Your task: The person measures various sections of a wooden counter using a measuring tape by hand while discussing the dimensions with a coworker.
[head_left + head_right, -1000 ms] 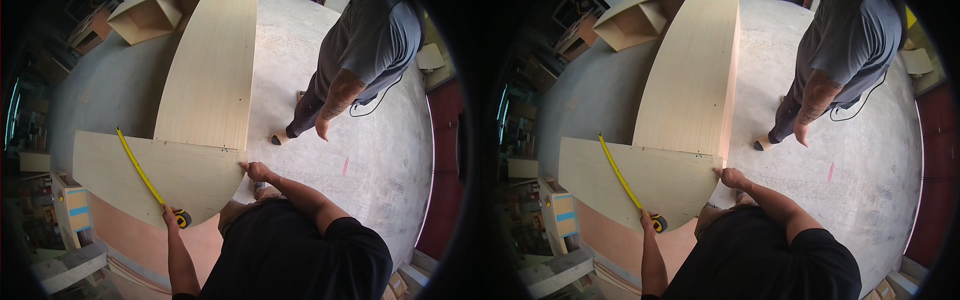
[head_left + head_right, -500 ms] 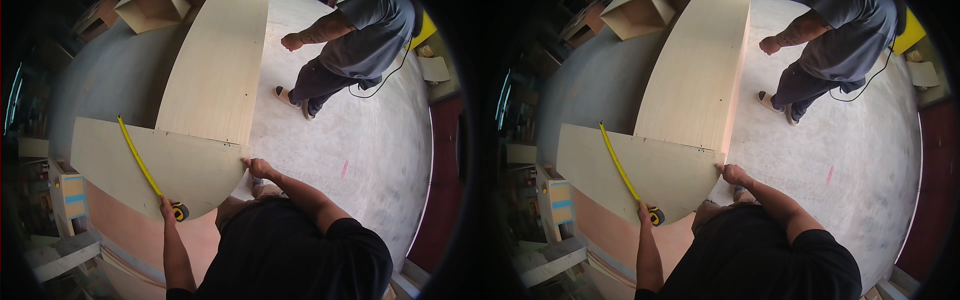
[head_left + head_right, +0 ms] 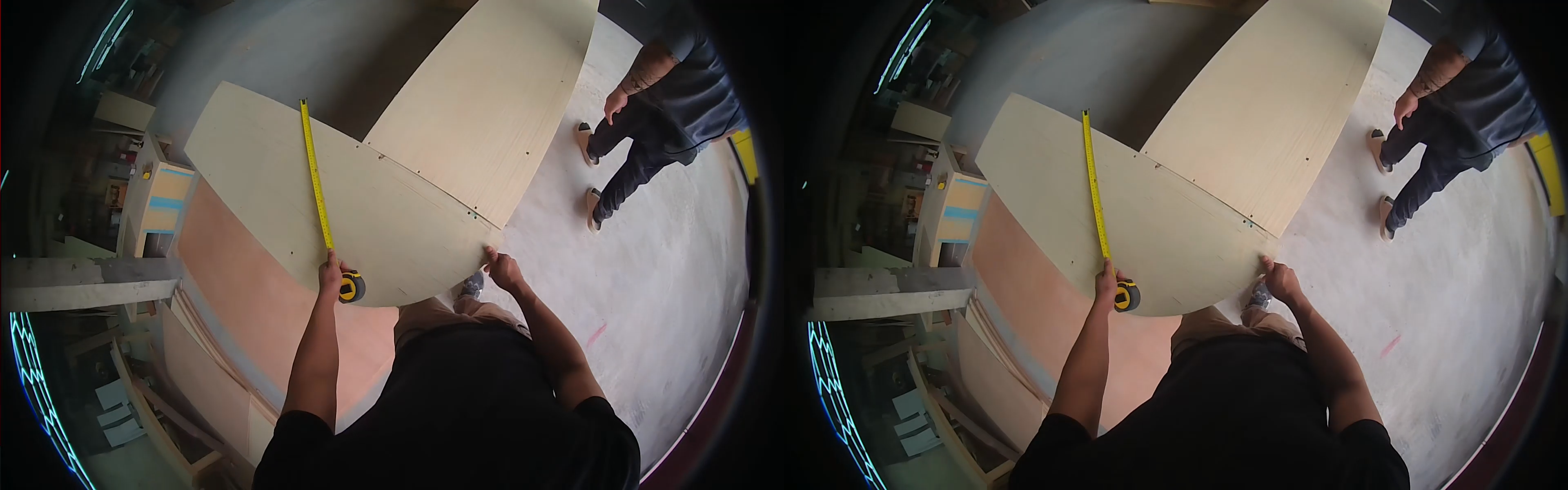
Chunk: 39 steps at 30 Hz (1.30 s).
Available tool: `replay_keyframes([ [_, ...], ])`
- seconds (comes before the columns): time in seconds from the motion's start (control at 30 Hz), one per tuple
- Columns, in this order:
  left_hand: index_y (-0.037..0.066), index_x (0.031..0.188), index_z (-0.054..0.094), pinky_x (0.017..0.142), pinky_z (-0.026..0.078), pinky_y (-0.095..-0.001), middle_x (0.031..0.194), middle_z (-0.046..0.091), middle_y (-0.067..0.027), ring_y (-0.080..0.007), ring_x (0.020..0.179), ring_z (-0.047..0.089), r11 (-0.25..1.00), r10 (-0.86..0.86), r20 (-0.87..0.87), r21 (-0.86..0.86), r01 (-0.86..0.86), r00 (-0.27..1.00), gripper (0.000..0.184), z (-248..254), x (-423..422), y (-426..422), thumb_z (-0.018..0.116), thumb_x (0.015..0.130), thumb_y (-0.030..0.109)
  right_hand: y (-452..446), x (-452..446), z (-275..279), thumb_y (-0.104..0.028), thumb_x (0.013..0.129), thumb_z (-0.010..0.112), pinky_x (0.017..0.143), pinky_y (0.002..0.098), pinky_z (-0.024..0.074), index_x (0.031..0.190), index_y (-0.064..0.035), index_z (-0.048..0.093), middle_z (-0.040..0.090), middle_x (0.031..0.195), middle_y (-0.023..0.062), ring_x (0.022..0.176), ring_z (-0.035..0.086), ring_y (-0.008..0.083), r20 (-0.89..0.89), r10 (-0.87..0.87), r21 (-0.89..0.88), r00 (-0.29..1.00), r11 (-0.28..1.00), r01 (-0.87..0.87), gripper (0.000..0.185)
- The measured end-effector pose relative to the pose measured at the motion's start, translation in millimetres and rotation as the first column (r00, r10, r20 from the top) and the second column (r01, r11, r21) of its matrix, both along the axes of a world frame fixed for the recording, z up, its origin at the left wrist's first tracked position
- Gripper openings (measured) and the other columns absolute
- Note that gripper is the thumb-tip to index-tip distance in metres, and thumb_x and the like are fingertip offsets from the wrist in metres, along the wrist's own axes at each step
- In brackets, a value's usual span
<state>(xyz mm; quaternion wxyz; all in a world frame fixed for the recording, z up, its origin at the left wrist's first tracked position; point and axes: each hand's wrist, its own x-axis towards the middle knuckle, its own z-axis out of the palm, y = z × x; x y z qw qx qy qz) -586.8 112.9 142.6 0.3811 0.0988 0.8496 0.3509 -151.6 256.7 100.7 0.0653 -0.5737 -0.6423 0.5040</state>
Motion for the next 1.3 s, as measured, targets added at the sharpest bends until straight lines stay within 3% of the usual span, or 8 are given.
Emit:
replay_keyframes([
  [0.13,0.003,0.075,0.059,0.056,0.052,-0.0310,0.066,0.061,-0.0075,-0.0173,0.057,0.060,0.999,-0.040,0.031,-0.001,0.040,0.999,0.066,0,-3,-2,0.036,0.098,0.061,1,0,-12,-0.063,0.098,0.028,0.068,0.0379,0.0535,0.078,0.0051,0.067,0.067,0.069,0.0174,0.067,0.068,0.0253,0.002,0.003,-0.006,1.000,1.000,-0.003,0.081],
  [0.37,0.002,0.068,0.060,0.061,0.051,-0.0330,0.064,0.064,-0.0088,-0.0191,0.060,0.062,0.997,-0.063,0.003,0.043,0.063,0.998,0.071,-7,-6,-6,0.034,0.098,0.061,3,-4,11,-0.038,0.088,0.071,0.058,0.0310,0.0527,0.123,0.0039,0.045,0.068,0.090,0.0147,0.068,0.067,0.0183,-0.211,-0.306,0.026,0.928,0.948,0.318,0.060],
  [0.47,0.002,0.068,0.060,0.063,0.051,-0.0337,0.065,0.064,-0.0090,-0.0195,0.060,0.062,0.998,-0.054,-0.036,0.017,0.055,0.998,0.071,-11,-9,-8,0.034,0.098,0.060,9,-8,18,-0.037,0.087,0.071,0.058,0.0303,0.0520,0.122,0.0016,0.046,0.067,0.092,0.0133,0.071,0.067,0.0182,-0.226,-0.375,-0.095,0.899,0.927,0.362,0.058],
  [0.6,0.003,0.063,0.057,0.056,0.051,-0.0326,0.061,0.062,-0.0097,-0.0195,0.055,0.062,0.999,-0.008,0.017,0.038,0.007,1.000,0.072,2,1,-1,0.034,0.098,0.061,29,3,26,-0.024,0.090,0.063,0.074,0.0359,0.0523,0.115,-0.0048,0.052,0.064,0.098,0.0085,0.087,0.064,0.0200,-0.386,-0.667,-0.635,0.637,0.693,0.342,0.034],
  [0.73,0.006,0.074,0.052,0.055,0.051,-0.0329,0.065,0.057,-0.0061,-0.0187,0.058,0.061,0.990,0.071,0.081,0.113,-0.080,0.994,0.062,-16,-7,-6,0.038,0.097,0.062,44,2,32,-0.020,0.090,0.058,0.088,0.0397,0.0462,0.104,-0.0088,0.058,0.063,0.098,0.0064,0.097,0.059,0.0227,-0.497,-0.789,-0.797,0.362,0.580,0.171,0.019],
  [0.9,0.007,0.077,0.052,0.055,0.050,-0.0312,0.067,0.057,-0.0053,-0.0172,0.059,0.060,0.995,0.042,0.098,0.081,-0.051,0.994,0.059,-9,-5,-4,0.040,0.097,0.061,31,4,-8,-0.021,0.089,0.059,0.094,0.0414,0.0448,0.117,-0.0063,0.058,0.061,0.111,0.0080,0.104,0.057,0.0224,-0.524,-0.810,-0.829,0.264,0.556,0.061,0.031],
  [1.13,0.007,0.071,0.052,0.054,0.049,-0.0307,0.064,0.057,-0.0058,-0.0174,0.056,0.058,0.997,0.037,0.068,0.061,-0.041,0.997,0.063,-11,-3,-4,0.037,0.098,0.062,42,4,18,-0.017,0.092,0.059,0.064,0.0332,0.0596,0.109,0.0072,0.057,0.067,0.092,0.0129,0.074,0.069,0.0202,-0.372,-0.576,-0.391,0.728,0.808,0.440,0.029],
  [1.3,0.007,0.068,0.051,0.053,0.049,-0.0303,0.063,0.056,-0.0060,-0.0173,0.055,0.057,0.991,-0.011,0.004,0.136,0.010,1.000,0.065,0,2,-5,0.036,0.098,0.063,56,16,26,-0.017,0.093,0.057,0.064,0.0321,0.0594,0.110,0.0088,0.061,0.070,0.093,0.0151,0.077,0.070,0.0215,-0.333,-0.533,-0.491,0.778,0.802,0.340,0.031],
])
